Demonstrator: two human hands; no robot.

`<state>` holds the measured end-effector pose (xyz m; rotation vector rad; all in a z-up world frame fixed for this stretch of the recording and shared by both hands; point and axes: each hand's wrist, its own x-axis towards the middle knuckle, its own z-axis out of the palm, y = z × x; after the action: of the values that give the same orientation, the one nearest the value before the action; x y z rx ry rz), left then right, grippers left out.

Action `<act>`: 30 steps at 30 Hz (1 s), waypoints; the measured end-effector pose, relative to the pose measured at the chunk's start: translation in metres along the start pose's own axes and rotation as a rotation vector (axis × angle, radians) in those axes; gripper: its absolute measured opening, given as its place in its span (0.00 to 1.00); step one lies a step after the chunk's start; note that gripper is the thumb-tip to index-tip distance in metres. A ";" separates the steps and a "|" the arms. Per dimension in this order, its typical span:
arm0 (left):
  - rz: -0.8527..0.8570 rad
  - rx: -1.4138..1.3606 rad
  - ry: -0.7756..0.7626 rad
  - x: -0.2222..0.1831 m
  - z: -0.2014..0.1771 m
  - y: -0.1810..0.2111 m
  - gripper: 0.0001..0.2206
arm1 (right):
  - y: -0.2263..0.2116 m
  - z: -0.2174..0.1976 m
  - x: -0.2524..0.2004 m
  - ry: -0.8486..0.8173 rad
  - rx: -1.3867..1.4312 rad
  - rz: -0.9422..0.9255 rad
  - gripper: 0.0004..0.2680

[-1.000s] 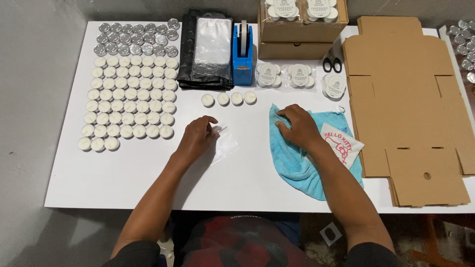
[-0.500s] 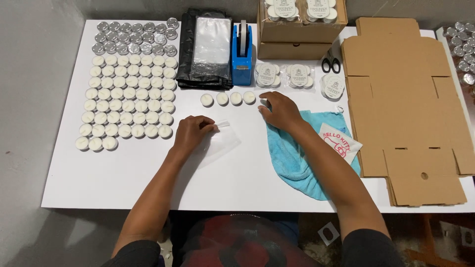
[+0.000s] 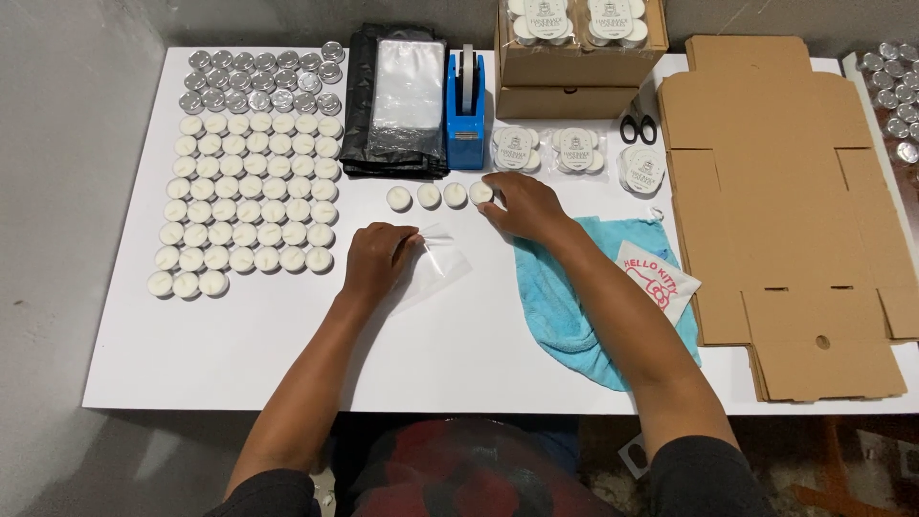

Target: The person picks up individual white tealight candles, wipes each one with a blue cloth, and places them into a clear plastic bag.

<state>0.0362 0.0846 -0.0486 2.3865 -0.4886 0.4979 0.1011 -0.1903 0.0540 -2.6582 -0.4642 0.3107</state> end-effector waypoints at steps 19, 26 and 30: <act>0.074 0.095 0.117 0.014 -0.014 0.038 0.04 | 0.014 0.033 -0.041 -0.021 -0.040 -0.182 0.18; 0.118 0.082 0.126 0.015 -0.014 0.039 0.03 | 0.016 0.045 -0.035 -0.068 -0.029 -0.202 0.17; 0.131 0.081 0.120 0.017 -0.016 0.043 0.03 | 0.011 0.043 -0.039 -0.075 0.021 -0.224 0.17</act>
<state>0.0277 0.0603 -0.0068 2.3945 -0.5831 0.7278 0.0554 -0.1980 0.0165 -2.5502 -0.7706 0.3447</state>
